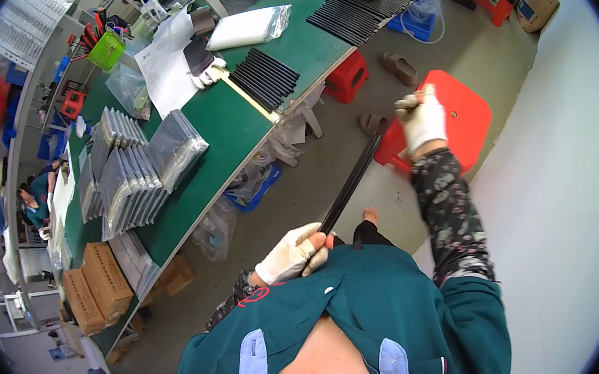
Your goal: Wiping down and cleaning long black cylindrical rods at a manufacturing workbench.
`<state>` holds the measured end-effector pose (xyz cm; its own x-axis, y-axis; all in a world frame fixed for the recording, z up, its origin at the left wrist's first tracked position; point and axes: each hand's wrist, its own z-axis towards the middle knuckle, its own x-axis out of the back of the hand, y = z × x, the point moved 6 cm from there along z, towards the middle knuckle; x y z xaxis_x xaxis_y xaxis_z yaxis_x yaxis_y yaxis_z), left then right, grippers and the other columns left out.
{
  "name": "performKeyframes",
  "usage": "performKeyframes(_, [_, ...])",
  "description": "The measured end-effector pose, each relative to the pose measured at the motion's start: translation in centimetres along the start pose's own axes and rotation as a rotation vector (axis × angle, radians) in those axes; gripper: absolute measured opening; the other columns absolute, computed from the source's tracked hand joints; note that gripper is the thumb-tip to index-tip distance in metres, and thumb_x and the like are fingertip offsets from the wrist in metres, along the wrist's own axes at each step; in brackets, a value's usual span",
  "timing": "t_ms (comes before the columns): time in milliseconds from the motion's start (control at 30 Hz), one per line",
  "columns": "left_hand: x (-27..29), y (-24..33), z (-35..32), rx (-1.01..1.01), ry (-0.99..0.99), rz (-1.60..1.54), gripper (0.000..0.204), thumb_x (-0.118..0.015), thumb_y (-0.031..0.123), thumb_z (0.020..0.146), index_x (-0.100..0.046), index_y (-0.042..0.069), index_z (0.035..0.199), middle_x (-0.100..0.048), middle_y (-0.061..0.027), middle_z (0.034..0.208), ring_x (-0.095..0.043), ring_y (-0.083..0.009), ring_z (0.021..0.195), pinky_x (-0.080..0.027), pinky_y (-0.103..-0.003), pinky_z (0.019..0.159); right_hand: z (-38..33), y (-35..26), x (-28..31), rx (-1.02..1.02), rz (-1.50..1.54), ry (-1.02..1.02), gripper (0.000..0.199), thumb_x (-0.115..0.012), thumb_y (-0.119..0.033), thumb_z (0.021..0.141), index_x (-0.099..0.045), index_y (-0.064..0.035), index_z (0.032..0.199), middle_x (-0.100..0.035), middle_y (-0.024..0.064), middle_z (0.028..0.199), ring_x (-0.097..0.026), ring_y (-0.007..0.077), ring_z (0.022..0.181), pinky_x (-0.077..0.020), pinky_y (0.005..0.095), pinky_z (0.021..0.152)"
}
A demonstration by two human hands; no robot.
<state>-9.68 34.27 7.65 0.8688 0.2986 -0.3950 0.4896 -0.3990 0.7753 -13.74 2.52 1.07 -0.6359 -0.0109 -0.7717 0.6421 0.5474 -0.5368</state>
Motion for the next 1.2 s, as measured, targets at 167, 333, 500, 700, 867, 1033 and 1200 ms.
performKeyframes(167, [0.1, 0.8, 0.8, -0.076, 0.076, -0.053, 0.037, -0.056, 0.044, 0.094, -0.055, 0.008, 0.101, -0.044, 0.003, 0.056, -0.033, -0.0053, 0.044, -0.024, -0.021, 0.042, -9.0, 0.0, -3.2, 0.349, -0.939, -0.319, 0.049, -0.046, 0.01, 0.074, -0.047, -0.0008, 0.121, -0.061, 0.0141, 0.114, -0.059, 0.026, 0.106, -0.0469, 0.0352, 0.094])
performKeyframes(333, [0.5, 0.9, 1.5, -0.032, 0.081, 0.058, 0.033, -0.045, 0.036, 0.1, -0.052, 0.005, 0.097, -0.041, 0.003, 0.054, -0.031, -0.0057, 0.042, -0.024, -0.021, 0.041, -21.1, 3.9, -9.4, 1.309, -1.594, -1.265, 0.036, -0.057, -0.015, 0.075, -0.051, -0.013, 0.111, -0.057, 0.0088, 0.105, -0.054, 0.0259, 0.109, -0.0417, 0.0426, 0.091])
performKeyframes(500, [-0.6, 1.3, 0.2, 0.163, 0.034, 0.064, 0.033, -0.054, 0.043, 0.095, -0.054, 0.01, 0.097, -0.038, 0.0061, 0.053, -0.028, -0.0037, 0.041, -0.019, -0.022, 0.039, -15.2, 4.6, -9.6, 0.968, -1.557, -1.46, 0.014, -0.064, -0.023, 0.072, -0.056, -0.0112, 0.072, -0.05, 0.0056, 0.048, -0.056, 0.0261, 0.047, -0.0416, 0.0396, 0.047])
performKeyframes(700, [-0.8, 3.0, -0.6, 0.11, -0.037, -0.096, 0.031, -0.054, 0.038, 0.096, -0.053, 0.008, 0.097, -0.036, 0.0063, 0.053, -0.029, -0.0046, 0.04, -0.021, -0.022, 0.038, -9.0, 0.7, -9.2, 1.08, -1.853, -0.939, 0.011, -0.065, -0.022, 0.076, -0.065, -0.0133, 0.07, -0.06, 0.0096, 0.059, -0.062, 0.0296, 0.056, -0.0488, 0.0388, 0.051])
performKeyframes(867, [-0.9, 2.4, -1.8, 0.112, 0.04, -0.021, 0.033, -0.05, 0.041, 0.098, -0.053, 0.008, 0.098, -0.042, 0.0053, 0.058, -0.032, -0.0036, 0.044, -0.024, -0.02, 0.04, -8.0, -7.2, -6.5, 1.284, -1.674, -0.433, 0.01, -0.065, -0.016, 0.075, -0.062, -0.0094, 0.082, -0.055, 0.0118, 0.063, -0.058, 0.0317, 0.063, -0.0475, 0.04, 0.055])
performKeyframes(1033, [-0.8, 2.6, 0.1, 0.034, 0.051, -0.043, 0.035, -0.054, 0.044, 0.095, -0.053, 0.009, 0.098, -0.04, 0.0046, 0.057, -0.032, -0.005, 0.043, -0.023, -0.021, 0.04, -20.7, 0.1, -12.2, 1.564, -1.277, -1.329, 0.009, -0.062, -0.011, 0.075, -0.057, -0.008, 0.083, -0.058, 0.0067, 0.084, -0.058, 0.0243, 0.075, -0.0489, 0.0391, 0.07])
performKeyframes(1200, [-2.0, 3.3, -0.5, 0.158, -0.023, 0.041, 0.031, -0.049, 0.038, 0.099, -0.052, 0.007, 0.098, -0.04, 0.0058, 0.056, -0.029, -0.0038, 0.041, -0.022, -0.02, 0.039, -14.9, 1.5, -11.5, 1.26, -1.61, -1.356, 0.012, -0.06, -0.017, 0.071, -0.051, -0.0106, 0.066, -0.051, 0.0066, 0.05, -0.056, 0.026, 0.048, -0.0451, 0.039, 0.047])
